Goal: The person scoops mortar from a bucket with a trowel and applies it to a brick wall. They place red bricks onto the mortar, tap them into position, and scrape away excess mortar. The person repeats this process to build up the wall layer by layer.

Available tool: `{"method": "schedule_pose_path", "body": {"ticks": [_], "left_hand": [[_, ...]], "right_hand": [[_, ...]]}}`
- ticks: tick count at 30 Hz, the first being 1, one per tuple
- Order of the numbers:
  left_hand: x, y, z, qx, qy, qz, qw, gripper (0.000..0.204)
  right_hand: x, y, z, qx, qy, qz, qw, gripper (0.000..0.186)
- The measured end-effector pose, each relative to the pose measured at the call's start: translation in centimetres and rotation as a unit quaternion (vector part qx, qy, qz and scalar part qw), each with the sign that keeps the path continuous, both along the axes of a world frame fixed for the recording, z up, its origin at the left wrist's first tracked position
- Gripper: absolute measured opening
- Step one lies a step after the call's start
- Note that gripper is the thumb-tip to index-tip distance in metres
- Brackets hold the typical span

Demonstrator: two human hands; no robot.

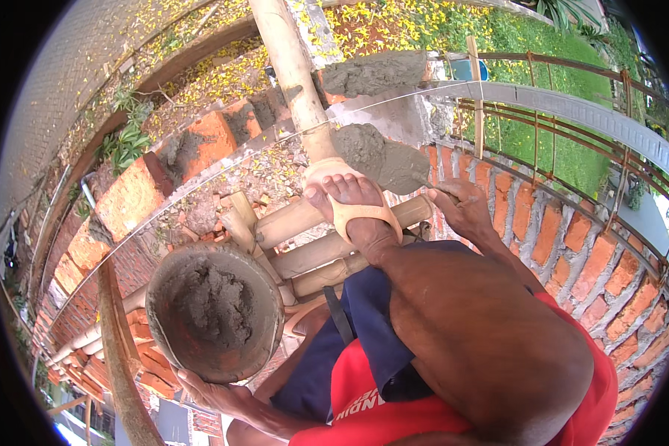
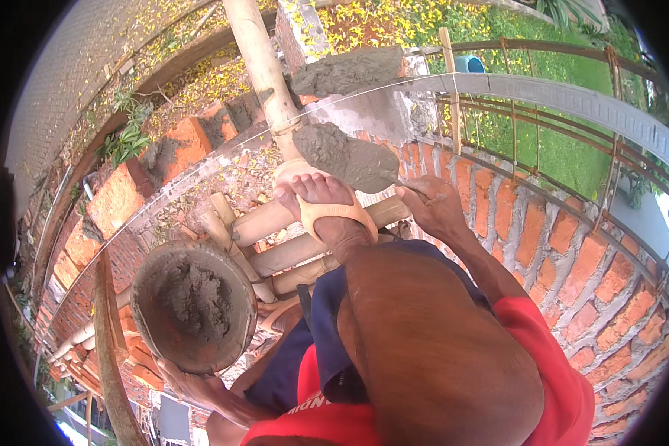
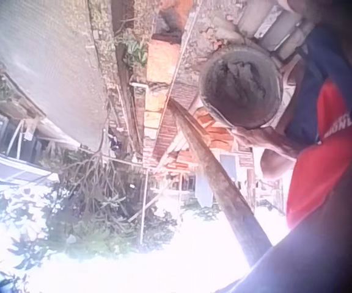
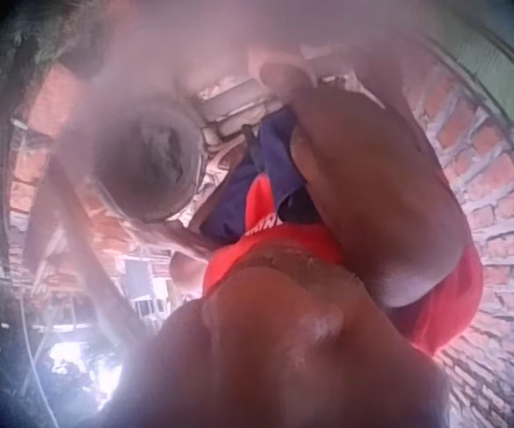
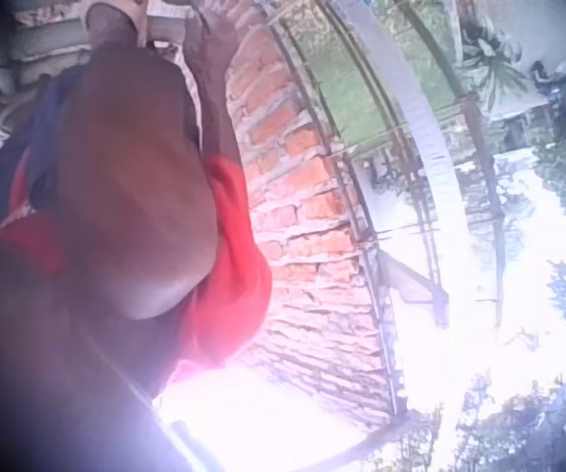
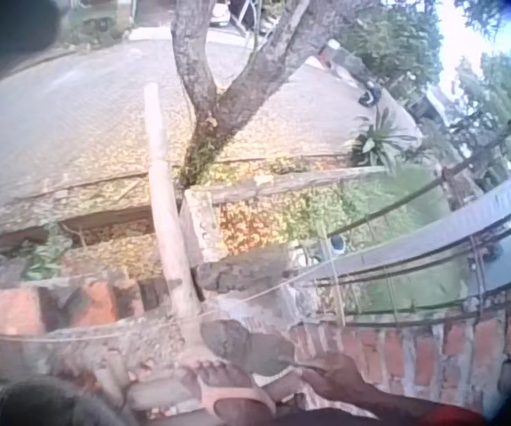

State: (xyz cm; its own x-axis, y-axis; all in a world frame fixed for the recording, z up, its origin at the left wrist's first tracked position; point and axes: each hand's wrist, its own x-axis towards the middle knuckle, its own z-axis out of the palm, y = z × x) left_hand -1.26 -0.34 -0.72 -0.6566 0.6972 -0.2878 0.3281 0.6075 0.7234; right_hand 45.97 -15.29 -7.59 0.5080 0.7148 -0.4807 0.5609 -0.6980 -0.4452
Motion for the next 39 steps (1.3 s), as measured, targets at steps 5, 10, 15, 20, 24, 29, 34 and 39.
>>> {"method": "schedule_pose_path", "body": {"ticks": [5,10,15,20,24,29,34,39], "left_hand": [[-0.5,-0.1,0.1,-0.016,0.02,-0.044,0.999,0.059],[-1.4,-0.5,-0.3,-0.055,0.146,-0.081,0.984,0.063],[-1.6,-0.5,-0.3,-0.033,0.09,-0.09,0.991,0.065],[-0.5,-0.1,-0.1,-0.046,0.087,-0.064,0.993,0.066],[0.2,0.0,0.0,-0.006,0.043,-0.056,0.997,0.066],[0.3,0.0,0.1,-0.008,0.038,-0.082,0.996,0.066],[0.3,0.0,0.0,-0.003,0.053,-0.073,0.996,0.067],[-0.2,-0.1,-0.1,-0.026,0.095,-0.092,0.991,0.068]], "right_hand": [[1.1,-3.3,-1.9,-0.045,0.013,-0.133,0.99,0.032],[0.7,-2.7,-4.3,0.008,0.07,-0.309,0.948,0.039],[0.8,0.4,-5.7,0.129,0.225,-0.459,0.85,0.043],[2.1,3.7,-5.9,0.171,0.375,-0.512,0.754,0.032],[3.4,4.8,-6.9,0.209,0.582,-0.507,0.6,0.035],[4.2,3.8,-7.4,0.233,0.659,-0.483,0.527,0.035],[3.2,2.1,-5.4,0.189,0.613,-0.519,0.565,0.034],[3.0,0.0,-1.1,0.079,0.491,-0.469,0.729,0.031]]}}
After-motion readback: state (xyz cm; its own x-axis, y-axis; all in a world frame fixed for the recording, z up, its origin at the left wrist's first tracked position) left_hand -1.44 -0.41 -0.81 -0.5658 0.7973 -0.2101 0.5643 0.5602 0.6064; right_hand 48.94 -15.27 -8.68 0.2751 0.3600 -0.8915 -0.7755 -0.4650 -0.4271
